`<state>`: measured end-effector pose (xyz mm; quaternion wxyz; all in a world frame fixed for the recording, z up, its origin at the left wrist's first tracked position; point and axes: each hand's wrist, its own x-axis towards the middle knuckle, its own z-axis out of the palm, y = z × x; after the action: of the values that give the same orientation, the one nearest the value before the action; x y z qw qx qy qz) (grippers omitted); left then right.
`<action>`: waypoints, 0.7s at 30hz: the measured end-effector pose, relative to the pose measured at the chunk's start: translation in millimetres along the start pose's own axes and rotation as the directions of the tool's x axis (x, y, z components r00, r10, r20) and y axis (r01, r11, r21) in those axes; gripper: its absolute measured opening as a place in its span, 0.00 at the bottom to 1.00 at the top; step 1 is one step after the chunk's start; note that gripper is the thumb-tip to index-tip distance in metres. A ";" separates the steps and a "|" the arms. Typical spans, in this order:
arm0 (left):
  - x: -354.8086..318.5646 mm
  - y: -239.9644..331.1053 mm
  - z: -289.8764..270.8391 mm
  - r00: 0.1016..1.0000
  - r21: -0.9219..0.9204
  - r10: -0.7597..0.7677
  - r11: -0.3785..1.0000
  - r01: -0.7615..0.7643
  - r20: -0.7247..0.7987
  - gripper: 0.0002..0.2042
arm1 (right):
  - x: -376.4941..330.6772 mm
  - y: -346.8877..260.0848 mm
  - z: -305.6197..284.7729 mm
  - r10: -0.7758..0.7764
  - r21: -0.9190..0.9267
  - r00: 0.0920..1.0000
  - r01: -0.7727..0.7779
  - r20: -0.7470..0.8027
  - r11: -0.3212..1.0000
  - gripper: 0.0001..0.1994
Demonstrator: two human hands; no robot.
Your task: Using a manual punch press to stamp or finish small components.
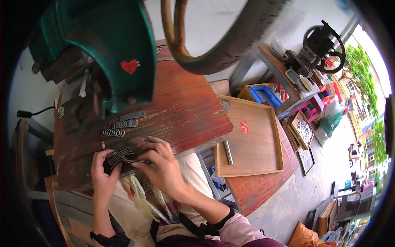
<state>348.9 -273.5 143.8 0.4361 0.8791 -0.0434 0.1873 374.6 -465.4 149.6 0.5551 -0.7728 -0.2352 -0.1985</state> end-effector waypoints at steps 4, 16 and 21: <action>0.1 3.6 -6.4 1.000 0.056 -0.008 0.998 0.008 0.007 0.16 | -19.1 14.6 -49.6 0.259 0.152 0.934 -0.227 -0.247 0.962 0.08; 7.6 17.9 0.4 0.987 0.181 0.140 0.972 -0.151 0.075 0.18 | -160.1 171.1 -215.3 0.500 0.261 0.354 -0.544 -0.790 0.798 0.09; 4.8 7.7 -2.1 0.996 0.246 0.090 0.966 -0.085 -0.009 0.14 | -148.4 165.9 -177.8 0.167 -0.401 0.566 -0.733 -0.807 0.549 0.16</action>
<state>350.9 -276.2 152.5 0.3160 0.9215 -0.0543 0.2190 343.1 -701.0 -7.3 0.2911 -0.8217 0.3116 -0.3782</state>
